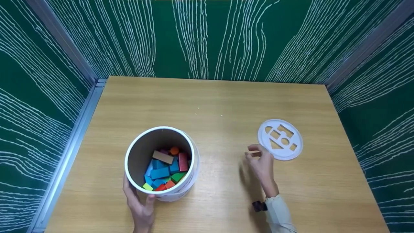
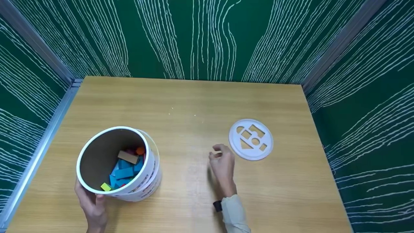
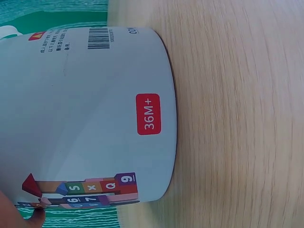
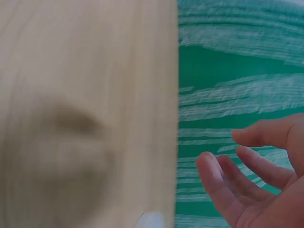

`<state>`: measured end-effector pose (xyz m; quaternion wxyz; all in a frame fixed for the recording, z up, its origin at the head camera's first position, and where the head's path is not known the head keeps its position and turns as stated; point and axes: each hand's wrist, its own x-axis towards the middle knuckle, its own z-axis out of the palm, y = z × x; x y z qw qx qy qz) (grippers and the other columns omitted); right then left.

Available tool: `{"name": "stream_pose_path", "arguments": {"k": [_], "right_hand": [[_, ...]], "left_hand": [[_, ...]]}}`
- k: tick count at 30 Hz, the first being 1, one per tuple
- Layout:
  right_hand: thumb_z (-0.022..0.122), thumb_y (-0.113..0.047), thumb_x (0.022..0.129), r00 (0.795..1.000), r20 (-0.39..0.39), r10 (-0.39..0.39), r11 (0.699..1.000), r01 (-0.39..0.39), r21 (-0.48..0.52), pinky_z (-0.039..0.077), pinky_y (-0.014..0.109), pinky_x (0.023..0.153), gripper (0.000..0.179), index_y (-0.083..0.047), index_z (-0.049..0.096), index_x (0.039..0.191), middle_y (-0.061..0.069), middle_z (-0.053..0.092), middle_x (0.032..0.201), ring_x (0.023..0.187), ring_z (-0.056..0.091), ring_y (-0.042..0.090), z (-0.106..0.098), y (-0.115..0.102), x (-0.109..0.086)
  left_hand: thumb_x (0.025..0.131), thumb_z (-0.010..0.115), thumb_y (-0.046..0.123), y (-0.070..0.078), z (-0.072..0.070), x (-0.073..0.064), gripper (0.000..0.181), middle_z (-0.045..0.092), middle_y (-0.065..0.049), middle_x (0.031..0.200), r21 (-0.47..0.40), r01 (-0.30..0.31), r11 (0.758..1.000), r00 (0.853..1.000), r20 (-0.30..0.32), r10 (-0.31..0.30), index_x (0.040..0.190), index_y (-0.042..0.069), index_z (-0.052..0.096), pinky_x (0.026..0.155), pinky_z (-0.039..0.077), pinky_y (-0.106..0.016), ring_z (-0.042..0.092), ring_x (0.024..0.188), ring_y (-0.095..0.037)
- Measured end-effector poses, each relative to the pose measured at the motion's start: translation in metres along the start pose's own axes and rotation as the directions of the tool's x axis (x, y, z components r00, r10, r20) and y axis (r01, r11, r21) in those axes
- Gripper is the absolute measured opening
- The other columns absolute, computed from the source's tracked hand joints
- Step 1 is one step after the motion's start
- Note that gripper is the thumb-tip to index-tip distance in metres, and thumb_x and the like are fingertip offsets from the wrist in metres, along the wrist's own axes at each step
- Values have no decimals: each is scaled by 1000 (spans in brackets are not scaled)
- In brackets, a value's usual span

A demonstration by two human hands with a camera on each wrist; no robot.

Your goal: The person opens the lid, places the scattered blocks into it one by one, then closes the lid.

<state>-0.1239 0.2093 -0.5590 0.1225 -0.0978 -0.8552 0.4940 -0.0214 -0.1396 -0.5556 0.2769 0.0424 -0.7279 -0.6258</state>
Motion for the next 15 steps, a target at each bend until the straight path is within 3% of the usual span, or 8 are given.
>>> {"name": "stream_pose_path", "arguments": {"k": [3, 5, 10, 15], "right_hand": [[67, 3, 79, 992, -95, 81, 997, -79, 17, 49, 18, 60, 14, 2, 67, 92, 14, 66, 90, 73, 62, 23, -7, 18, 5], [66, 3, 79, 974, -179, 138, 990, -130, 58, 48, 16, 57, 11, 3, 67, 90, 12, 65, 86, 68, 60, 18, -13, 31, 9], [65, 2, 79, 896, -368, 250, 965, -201, 166, 45, 16, 43, 8, 5, 63, 86, 7, 59, 74, 51, 54, 5, -30, 62, 17], [61, -1, 79, 838, -453, 304, 950, -303, 77, 40, 13, 49, 11, 4, 61, 89, 5, 56, 77, 58, 50, 4, -47, 84, 21]], "left_hand": [[85, 66, 24, 0, 0, 0, 82, 23, -4, 154, 2, 6, 1000, 1000, -2, -6, 151, 15, 19, 114, 22, -31, 23, 137, -26], [84, 66, 20, -1, 1, -1, 82, 23, -6, 153, 4, -3, 1000, 1000, -7, 3, 150, 14, 19, 113, 23, -31, 23, 136, -27], [80, 65, 14, -3, 1, -1, 82, 25, -13, 151, -6, -43, 999, 999, -26, 43, 149, 6, 21, 112, 23, -28, 26, 134, -30], [80, 66, 15, -3, 1, -1, 83, 25, -10, 152, -9, -28, 1000, 999, -23, 28, 149, 8, 21, 113, 22, -28, 25, 134, -31]]}}
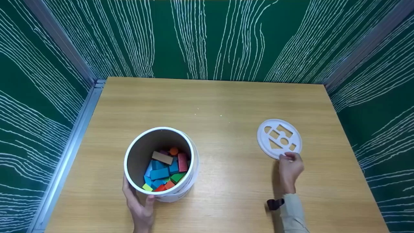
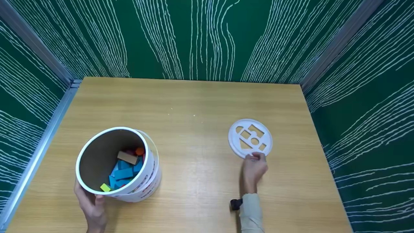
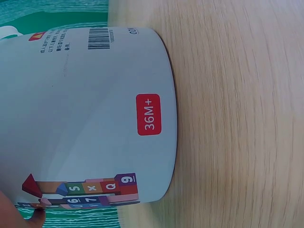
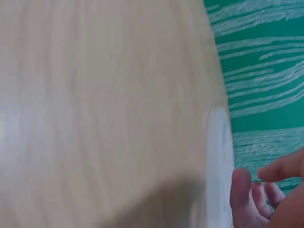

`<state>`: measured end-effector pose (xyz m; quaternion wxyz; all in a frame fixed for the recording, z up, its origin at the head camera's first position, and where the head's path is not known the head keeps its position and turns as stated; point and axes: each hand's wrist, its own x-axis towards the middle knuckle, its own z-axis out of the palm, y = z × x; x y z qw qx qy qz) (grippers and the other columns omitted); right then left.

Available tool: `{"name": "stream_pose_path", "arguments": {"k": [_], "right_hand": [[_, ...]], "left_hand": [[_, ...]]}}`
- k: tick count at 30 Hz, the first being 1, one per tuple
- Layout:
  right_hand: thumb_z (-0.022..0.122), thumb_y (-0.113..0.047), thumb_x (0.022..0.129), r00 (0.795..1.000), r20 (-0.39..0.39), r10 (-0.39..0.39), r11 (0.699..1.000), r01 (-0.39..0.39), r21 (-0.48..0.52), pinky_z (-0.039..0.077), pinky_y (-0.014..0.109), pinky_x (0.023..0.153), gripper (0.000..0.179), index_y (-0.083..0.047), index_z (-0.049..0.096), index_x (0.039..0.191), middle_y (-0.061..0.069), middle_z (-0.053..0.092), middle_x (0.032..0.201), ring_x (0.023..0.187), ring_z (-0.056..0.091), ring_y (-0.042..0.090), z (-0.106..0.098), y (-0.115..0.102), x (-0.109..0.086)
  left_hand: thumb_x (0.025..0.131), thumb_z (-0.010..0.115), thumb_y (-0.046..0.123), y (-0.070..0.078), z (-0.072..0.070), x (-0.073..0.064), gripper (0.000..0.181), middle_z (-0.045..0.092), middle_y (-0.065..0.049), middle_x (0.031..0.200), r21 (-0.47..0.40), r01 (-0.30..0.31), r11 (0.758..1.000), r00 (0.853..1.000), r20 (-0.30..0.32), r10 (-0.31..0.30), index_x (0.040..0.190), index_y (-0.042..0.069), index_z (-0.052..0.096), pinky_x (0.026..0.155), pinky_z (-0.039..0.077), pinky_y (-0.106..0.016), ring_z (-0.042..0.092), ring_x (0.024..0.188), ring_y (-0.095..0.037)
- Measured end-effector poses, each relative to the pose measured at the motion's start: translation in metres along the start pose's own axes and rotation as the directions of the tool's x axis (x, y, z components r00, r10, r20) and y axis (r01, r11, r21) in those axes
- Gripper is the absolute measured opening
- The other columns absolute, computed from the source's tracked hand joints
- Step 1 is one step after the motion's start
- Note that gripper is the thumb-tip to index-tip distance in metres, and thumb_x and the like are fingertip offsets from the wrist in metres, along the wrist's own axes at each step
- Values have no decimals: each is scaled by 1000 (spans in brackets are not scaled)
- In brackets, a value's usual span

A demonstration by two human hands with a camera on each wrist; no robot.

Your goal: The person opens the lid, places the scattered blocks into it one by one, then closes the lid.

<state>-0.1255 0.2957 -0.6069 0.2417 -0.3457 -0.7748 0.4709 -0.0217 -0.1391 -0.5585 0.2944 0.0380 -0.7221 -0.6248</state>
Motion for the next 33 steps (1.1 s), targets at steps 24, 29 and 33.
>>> {"name": "stream_pose_path", "arguments": {"k": [24, 29, 33], "right_hand": [[57, 2, 81, 898, 276, 343, 933, -361, 15, 57, 32, 52, 45, 17, 40, 120, 13, 65, 62, 51, 66, 21, -25, 14, 45], [59, 2, 80, 908, 254, 332, 940, -340, -13, 57, 32, 51, 40, 21, 51, 114, 14, 64, 65, 51, 66, 22, -30, 15, 45], [57, 2, 80, 903, 246, 351, 935, -350, -49, 57, 31, 53, 35, 18, 55, 112, 15, 66, 69, 54, 66, 21, -33, 14, 45]], "left_hand": [[82, 64, 12, -1, 2, 1, 81, 24, -10, 152, 0, -9, 1000, 1000, 6, 9, 150, 9, 20, 112, 24, -27, 26, 134, -24], [83, 66, 15, 2, 1, 1, 81, 24, -9, 153, -15, 8, 1000, 1000, 9, -8, 149, 9, 20, 113, 23, -29, 25, 135, -23], [85, 66, 19, 4, 1, 1, 80, 24, -7, 153, 4, 21, 1000, 1000, 15, -21, 150, 11, 19, 113, 22, -29, 24, 136, -22]]}}
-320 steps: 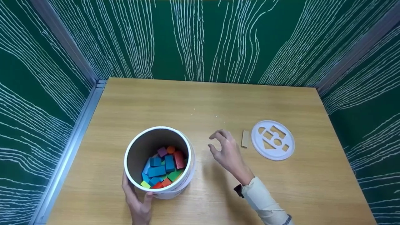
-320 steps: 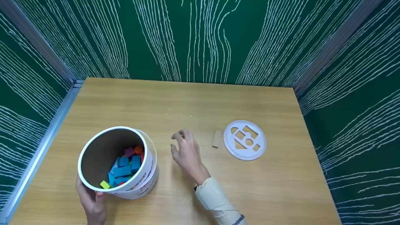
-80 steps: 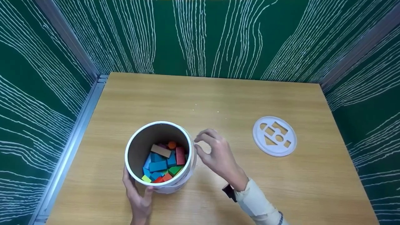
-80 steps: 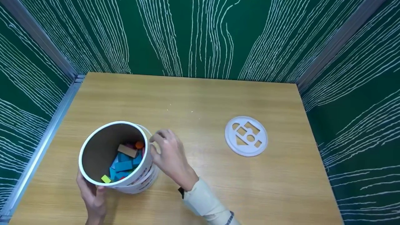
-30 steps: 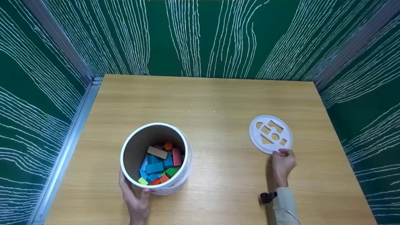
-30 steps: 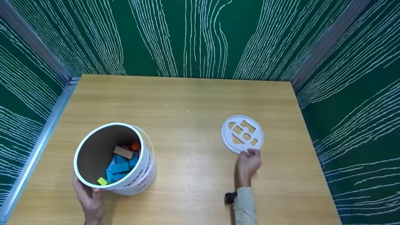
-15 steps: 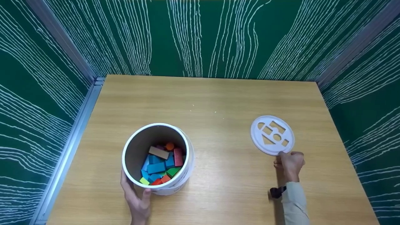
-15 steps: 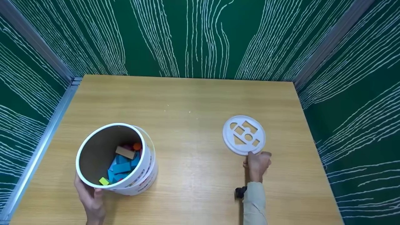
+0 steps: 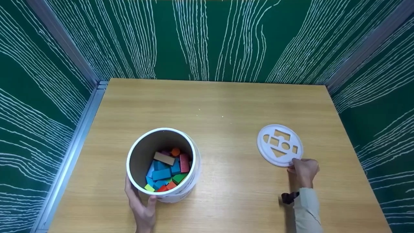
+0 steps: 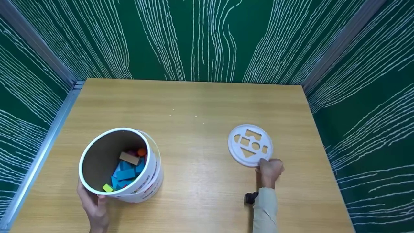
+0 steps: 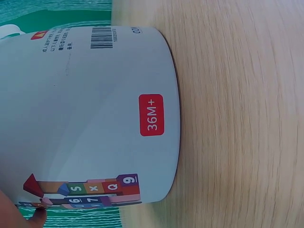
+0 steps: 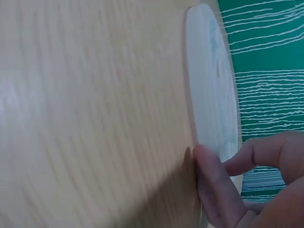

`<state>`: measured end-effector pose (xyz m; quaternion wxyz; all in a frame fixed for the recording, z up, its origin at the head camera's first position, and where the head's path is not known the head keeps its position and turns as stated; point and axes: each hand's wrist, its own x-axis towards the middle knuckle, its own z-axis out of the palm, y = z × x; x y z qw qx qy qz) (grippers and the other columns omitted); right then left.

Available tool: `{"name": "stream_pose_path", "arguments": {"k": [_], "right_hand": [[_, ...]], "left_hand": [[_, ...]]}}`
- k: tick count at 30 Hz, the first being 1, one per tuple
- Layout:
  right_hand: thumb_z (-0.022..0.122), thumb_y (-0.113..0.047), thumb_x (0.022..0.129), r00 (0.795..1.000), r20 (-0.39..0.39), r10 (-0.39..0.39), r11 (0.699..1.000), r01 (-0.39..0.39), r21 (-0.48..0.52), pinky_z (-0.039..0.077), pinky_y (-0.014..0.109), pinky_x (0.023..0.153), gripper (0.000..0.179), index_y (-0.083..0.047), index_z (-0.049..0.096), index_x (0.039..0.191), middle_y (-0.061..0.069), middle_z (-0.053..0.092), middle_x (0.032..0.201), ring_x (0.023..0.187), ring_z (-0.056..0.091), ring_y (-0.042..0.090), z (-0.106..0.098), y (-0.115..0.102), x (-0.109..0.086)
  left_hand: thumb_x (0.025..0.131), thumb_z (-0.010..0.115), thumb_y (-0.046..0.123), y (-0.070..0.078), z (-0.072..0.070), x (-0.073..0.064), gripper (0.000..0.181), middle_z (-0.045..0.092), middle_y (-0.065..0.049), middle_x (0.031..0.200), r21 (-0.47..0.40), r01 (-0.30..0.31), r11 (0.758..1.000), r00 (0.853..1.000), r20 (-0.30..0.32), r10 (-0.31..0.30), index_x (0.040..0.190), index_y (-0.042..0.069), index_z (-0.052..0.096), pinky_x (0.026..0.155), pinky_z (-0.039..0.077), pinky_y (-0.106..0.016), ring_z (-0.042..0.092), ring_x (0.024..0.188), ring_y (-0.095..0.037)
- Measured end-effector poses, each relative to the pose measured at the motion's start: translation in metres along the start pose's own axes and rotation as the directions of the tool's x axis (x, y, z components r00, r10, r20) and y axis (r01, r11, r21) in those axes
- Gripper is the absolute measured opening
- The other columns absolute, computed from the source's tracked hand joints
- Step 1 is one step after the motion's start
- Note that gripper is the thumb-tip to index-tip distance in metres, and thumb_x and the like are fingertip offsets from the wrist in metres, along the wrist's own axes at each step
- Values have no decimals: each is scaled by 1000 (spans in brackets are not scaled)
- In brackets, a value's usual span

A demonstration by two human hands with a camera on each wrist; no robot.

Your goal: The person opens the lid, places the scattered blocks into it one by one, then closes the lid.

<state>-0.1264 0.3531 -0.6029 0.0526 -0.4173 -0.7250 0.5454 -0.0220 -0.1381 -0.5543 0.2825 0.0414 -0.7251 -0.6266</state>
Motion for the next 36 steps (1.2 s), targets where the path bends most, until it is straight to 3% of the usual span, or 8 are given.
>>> {"name": "stream_pose_path", "arguments": {"k": [9, 12, 16, 19, 25, 31, 33, 36], "right_hand": [[56, 5, 78, 1000, -25, -7, 996, 5, -94, 57, 31, 52, 33, 17, 58, 109, 27, 64, 89, 54, 66, 21, -2, -1, 3], [57, 4, 77, 999, -36, -5, 995, 1, -103, 57, 30, 51, 30, 16, 59, 104, 23, 63, 84, 52, 65, 20, -5, 0, 3], [57, -1, 78, 1000, -6, 30, 998, -31, -53, 56, 29, 50, 23, 11, 59, 97, 12, 64, 68, 52, 65, 21, -11, 0, -4], [55, -2, 80, 995, 53, 81, 993, -86, 83, 57, 29, 52, 24, 10, 58, 100, 10, 63, 64, 53, 65, 21, -16, -4, -12], [55, -2, 86, 959, 254, 126, 918, -210, 338, 56, 30, 75, 38, 8, 48, 122, 10, 67, 80, 76, 70, 22, -19, -15, -29], [63, -1, 87, 894, 439, 90, 797, -329, 507, 50, 35, 91, 30, 1, 60, 117, 11, 67, 100, 98, 65, 25, -18, -18, -40], [64, 0, 86, 885, 463, 50, 778, -325, 538, 49, 37, 91, 34, 1, 56, 119, 12, 66, 103, 100, 65, 27, -16, -20, -44], [64, 1, 86, 886, 462, -32, 788, -262, 557, 50, 38, 90, 43, 3, 45, 124, 12, 63, 107, 98, 65, 28, -12, -26, -53]], "left_hand": [[85, 64, 15, 1, 0, -2, 79, 24, -3, 153, 47, 45, 998, 999, 0, -45, 150, 16, 18, 113, 23, -27, 25, 135, -21], [86, 64, 15, -1, 0, -2, 79, 23, -6, 153, 54, 37, 998, 999, 0, -37, 150, 13, 18, 112, 24, -26, 25, 135, -21], [85, 65, 15, -3, 0, -2, 80, 23, -7, 153, 50, 35, 998, 999, 4, -36, 150, 12, 17, 112, 23, -25, 25, 135, -20], [83, 64, 13, -4, 0, -2, 81, 23, -9, 153, 30, 15, 999, 1000, 4, -15, 150, 10, 18, 112, 22, -25, 25, 135, -20], [82, 64, 13, -4, -1, -1, 83, 23, -6, 153, 13, 0, 1000, 1000, 7, -1, 150, 12, 18, 113, 21, -28, 24, 135, -22], [82, 63, 13, -4, -1, -1, 82, 24, -9, 152, 35, 5, 999, 1000, 7, -6, 150, 11, 18, 113, 21, -27, 25, 135, -23], [82, 63, 12, -3, -1, -1, 82, 23, -8, 153, 44, 20, 999, 1000, 7, -20, 150, 12, 18, 113, 21, -27, 25, 135, -23], [83, 63, 13, 0, -2, -1, 82, 22, -4, 153, 66, 57, 996, 998, 4, -57, 150, 15, 17, 113, 21, -27, 24, 135, -22]]}}
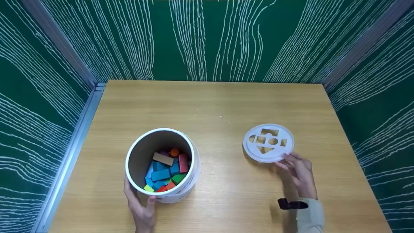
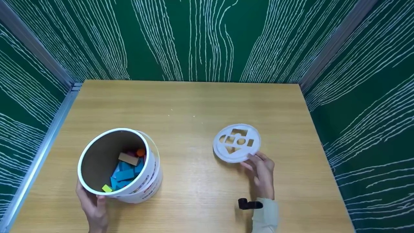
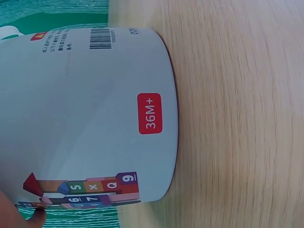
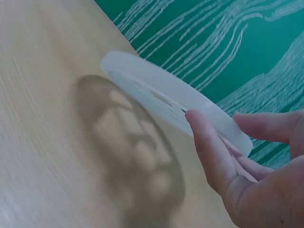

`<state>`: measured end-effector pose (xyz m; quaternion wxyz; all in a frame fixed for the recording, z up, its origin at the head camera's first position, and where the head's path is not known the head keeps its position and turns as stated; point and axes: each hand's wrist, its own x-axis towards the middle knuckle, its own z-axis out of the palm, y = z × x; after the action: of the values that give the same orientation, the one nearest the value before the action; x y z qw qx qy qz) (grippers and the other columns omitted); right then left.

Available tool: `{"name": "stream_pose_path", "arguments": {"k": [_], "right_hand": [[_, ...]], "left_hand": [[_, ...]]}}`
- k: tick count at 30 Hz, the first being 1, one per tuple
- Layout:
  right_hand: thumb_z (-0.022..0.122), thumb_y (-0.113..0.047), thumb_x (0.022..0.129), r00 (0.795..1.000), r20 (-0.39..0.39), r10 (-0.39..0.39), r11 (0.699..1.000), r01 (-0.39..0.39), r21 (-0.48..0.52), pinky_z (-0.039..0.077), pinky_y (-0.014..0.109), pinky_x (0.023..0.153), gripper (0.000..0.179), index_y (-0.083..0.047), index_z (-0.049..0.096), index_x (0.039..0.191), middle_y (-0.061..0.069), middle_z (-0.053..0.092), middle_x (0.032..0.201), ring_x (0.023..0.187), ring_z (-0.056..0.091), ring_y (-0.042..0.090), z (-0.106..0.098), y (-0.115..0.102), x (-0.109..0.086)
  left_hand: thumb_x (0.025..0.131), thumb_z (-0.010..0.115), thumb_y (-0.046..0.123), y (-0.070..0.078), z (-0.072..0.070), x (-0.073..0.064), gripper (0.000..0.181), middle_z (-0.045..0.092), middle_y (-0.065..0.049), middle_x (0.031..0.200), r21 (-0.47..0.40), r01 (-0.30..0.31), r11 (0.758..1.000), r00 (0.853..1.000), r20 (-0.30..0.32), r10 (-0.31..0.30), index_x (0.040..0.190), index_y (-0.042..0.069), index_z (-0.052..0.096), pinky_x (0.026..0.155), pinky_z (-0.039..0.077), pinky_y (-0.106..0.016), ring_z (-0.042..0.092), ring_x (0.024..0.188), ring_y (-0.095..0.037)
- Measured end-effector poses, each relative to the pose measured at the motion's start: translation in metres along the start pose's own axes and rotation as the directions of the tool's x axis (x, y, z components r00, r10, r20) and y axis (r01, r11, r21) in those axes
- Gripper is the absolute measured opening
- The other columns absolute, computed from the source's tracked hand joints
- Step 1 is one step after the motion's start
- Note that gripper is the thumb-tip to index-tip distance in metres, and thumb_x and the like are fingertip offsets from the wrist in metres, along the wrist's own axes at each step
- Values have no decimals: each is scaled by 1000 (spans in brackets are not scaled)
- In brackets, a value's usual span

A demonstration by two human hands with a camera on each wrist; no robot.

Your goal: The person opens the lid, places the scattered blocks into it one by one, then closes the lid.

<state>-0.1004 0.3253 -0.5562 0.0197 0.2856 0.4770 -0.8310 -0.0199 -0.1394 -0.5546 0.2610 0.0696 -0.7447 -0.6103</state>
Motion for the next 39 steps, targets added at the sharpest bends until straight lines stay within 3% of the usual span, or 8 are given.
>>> {"name": "stream_pose_path", "arguments": {"k": [5, 9, 18, 20, 23, 26, 35, 39], "right_hand": [[66, 5, 84, 981, 43, -187, 973, 191, -128, 55, 40, 80, 40, 9, 48, 118, 10, 64, 98, 86, 67, 23, 26, -3, -10], [66, 12, 80, 920, 128, -370, 889, 391, -240, 56, 45, 72, 35, 17, 54, 113, 13, 66, 92, 82, 67, 22, 50, -4, -20], [75, 9, 72, 748, 433, -504, 489, 660, -570, 58, 30, 66, 32, 5, 69, 103, 18, 68, 96, 81, 66, 15, 102, -18, -58], [78, 7, 70, 677, 516, -525, 370, 727, -578, 58, 29, 64, 33, -1, 72, 102, 11, 70, 93, 78, 66, 14, 106, -14, -57], [81, 5, 65, 507, 648, -568, 164, 841, -515, 57, 26, 65, 34, -5, 74, 97, 4, 71, 89, 79, 65, 16, 115, -12, -59], [82, 4, 64, 358, 746, -562, 21, 908, -419, 55, 21, 69, 34, -4, 74, 96, 5, 70, 90, 77, 65, 17, 129, -12, -68], [79, 0, 66, 32, 888, -459, -185, 974, -131, 45, 30, 74, 29, -7, 74, 94, 2, 67, 92, 85, 57, 18, 183, -6, -103], [77, -4, 71, -41, 923, -383, -224, 973, -50, 43, 33, 72, 25, -10, 75, 95, 0, 67, 92, 86, 57, 18, 203, -3, -113]], "left_hand": [[84, 64, 17, 4, -3, -2, 81, 22, 0, 154, 1, 31, 1000, 999, -9, -31, 151, 19, 17, 113, 21, -28, 23, 136, -22], [85, 64, 20, 4, -3, -2, 81, 22, 0, 154, 9, 27, 1000, 1000, -11, -27, 151, 19, 17, 113, 22, -28, 23, 136, -22], [83, 65, 14, 3, -1, 0, 81, 24, -4, 152, -28, 15, 999, 1000, -15, -15, 150, 15, 19, 112, 22, -26, 25, 135, -24], [83, 65, 14, 3, -1, 0, 81, 24, -4, 152, -24, 14, 1000, 1000, -13, -15, 150, 15, 19, 112, 23, -26, 25, 135, -22], [83, 66, 13, 2, -1, 1, 82, 24, -6, 152, -13, 4, 1000, 1000, -9, -5, 150, 14, 19, 112, 23, -25, 26, 135, -21], [83, 66, 14, 2, -1, 2, 82, 24, -6, 152, -7, 14, 1000, 1000, -9, -14, 150, 14, 18, 112, 23, -24, 25, 135, -19], [83, 68, 14, 10, -1, 1, 83, 24, -1, 152, 5, 68, 998, 998, -2, -68, 150, 18, 20, 112, 24, -25, 25, 136, -18], [81, 70, 11, 8, -2, 3, 85, 27, -1, 151, 31, 60, 998, 998, 4, -60, 150, 17, 21, 110, 27, -23, 28, 133, -19]]}}
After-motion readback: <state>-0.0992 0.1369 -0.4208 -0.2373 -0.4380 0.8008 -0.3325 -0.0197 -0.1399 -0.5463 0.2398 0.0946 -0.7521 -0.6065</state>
